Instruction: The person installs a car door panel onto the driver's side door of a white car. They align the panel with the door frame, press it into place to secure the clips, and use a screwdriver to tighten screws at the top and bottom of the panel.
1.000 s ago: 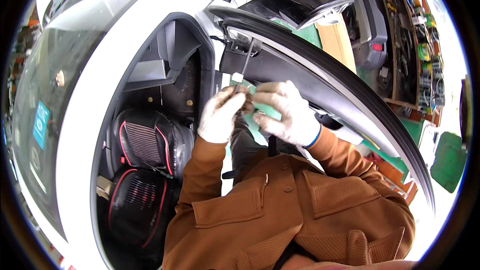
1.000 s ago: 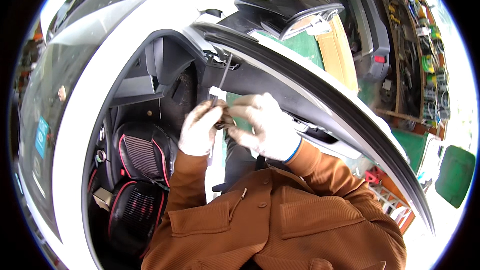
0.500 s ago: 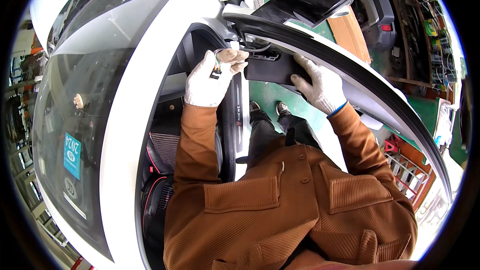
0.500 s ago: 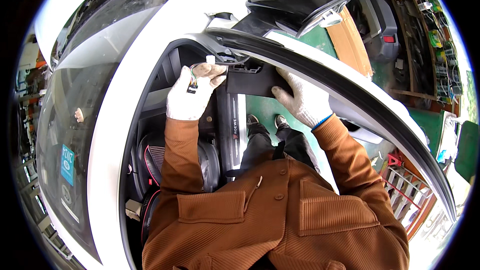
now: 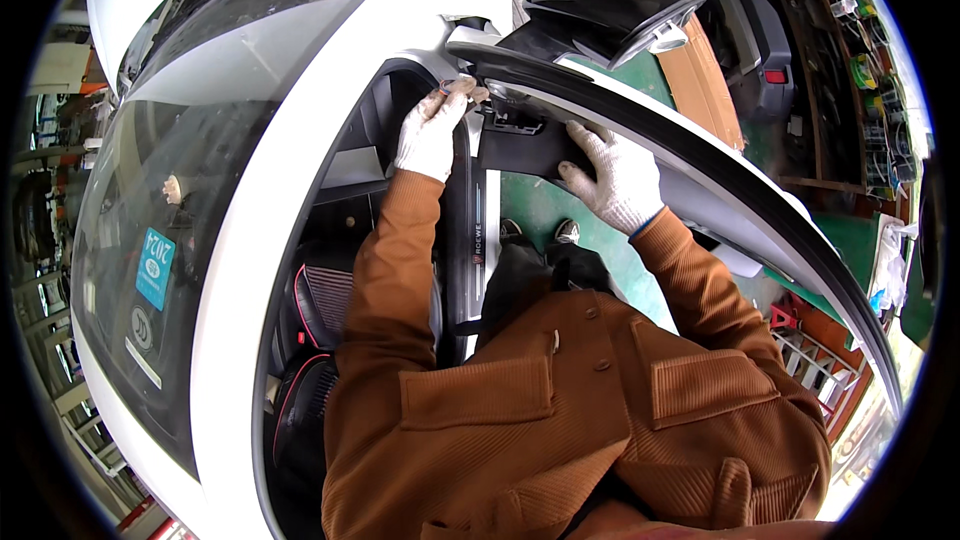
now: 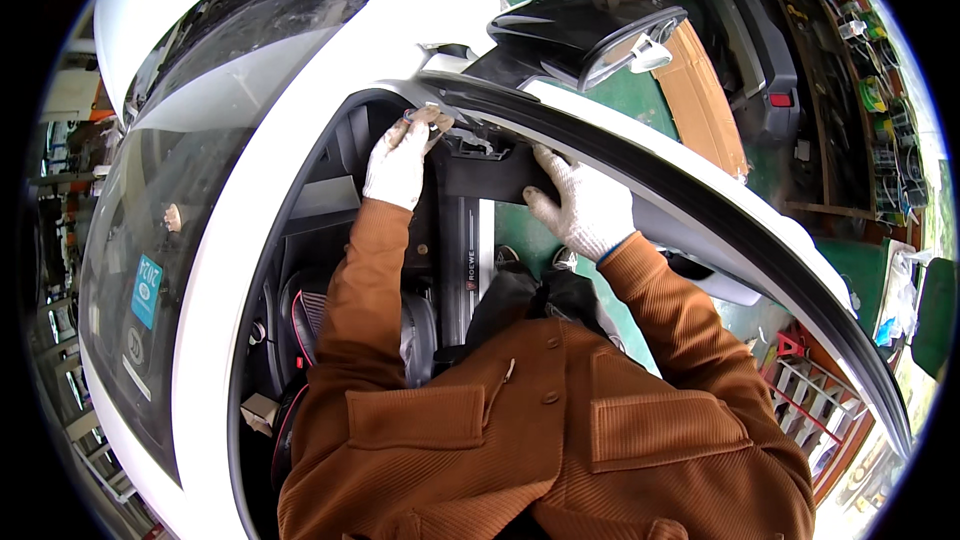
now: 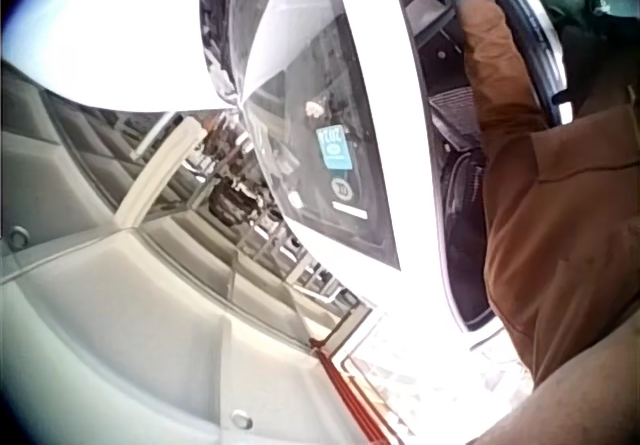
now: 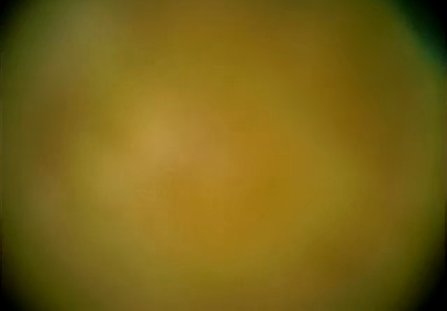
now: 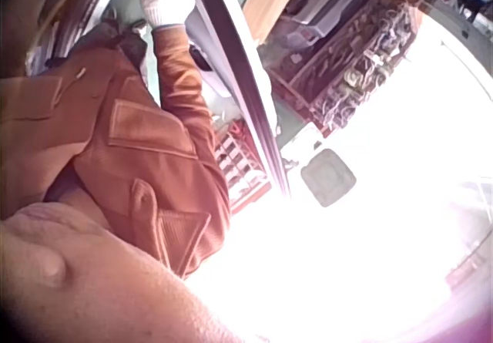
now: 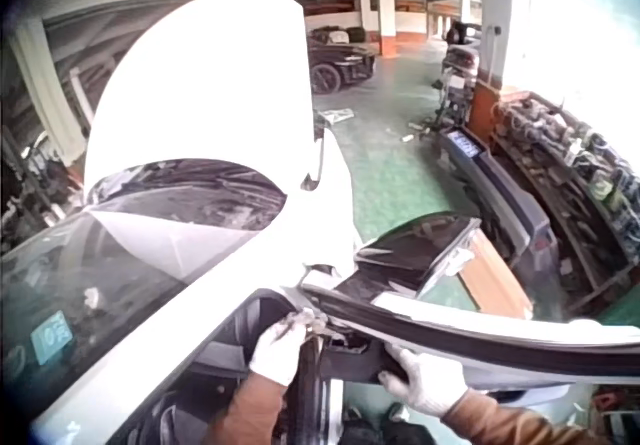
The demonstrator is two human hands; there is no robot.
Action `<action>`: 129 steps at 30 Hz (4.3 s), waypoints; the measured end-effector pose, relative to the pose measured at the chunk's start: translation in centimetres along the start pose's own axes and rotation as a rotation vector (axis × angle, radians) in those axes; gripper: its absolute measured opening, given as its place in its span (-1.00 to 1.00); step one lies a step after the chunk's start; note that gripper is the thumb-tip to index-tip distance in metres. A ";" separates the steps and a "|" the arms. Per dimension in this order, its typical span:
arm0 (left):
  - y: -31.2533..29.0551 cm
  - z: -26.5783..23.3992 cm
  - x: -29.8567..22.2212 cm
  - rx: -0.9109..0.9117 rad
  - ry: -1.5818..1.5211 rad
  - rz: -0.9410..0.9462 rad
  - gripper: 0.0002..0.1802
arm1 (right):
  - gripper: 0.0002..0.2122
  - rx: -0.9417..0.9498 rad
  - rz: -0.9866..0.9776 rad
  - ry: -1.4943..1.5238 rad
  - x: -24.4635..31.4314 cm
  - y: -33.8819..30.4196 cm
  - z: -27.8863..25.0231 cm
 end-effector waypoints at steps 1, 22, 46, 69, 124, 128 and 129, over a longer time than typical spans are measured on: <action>0.5 0.0 0.6 -0.019 0.043 -0.014 -0.64 | -0.44 -0.004 -0.008 -0.009 0.1 -0.1 0.0; 8.5 0.2 0.8 0.625 0.783 -0.479 -0.50 | -0.59 -0.064 0.129 0.142 0.8 0.5 0.7; 10.7 6.3 3.7 0.838 1.484 -0.608 -0.57 | -0.59 -0.125 0.047 0.133 0.5 0.0 1.4; 10.6 -0.4 6.3 0.835 1.201 -0.013 -0.62 | -0.65 -0.193 0.080 0.254 0.4 -2.3 2.1; 9.4 2.9 4.4 0.926 1.213 -0.319 -0.49 | -0.71 0.567 -0.176 -0.168 -6.4 6.1 5.8; 9.6 2.7 5.0 0.971 1.252 -0.241 -0.52 | -0.75 0.600 -0.228 -0.168 -5.6 6.7 5.2; 9.6 2.8 5.2 0.979 1.261 -0.229 -0.51 | -0.76 0.605 -0.265 -0.158 -5.2 7.0 4.9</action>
Point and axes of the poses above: each hand's wrist, its own y-axis towards the middle knuckle, its own z-axis out of the palm, x = y × z, the point moved 2 cm from there along y, towards the middle knuckle, and after that the axes turned 10 degrees about -z, right-handed, at the moved point
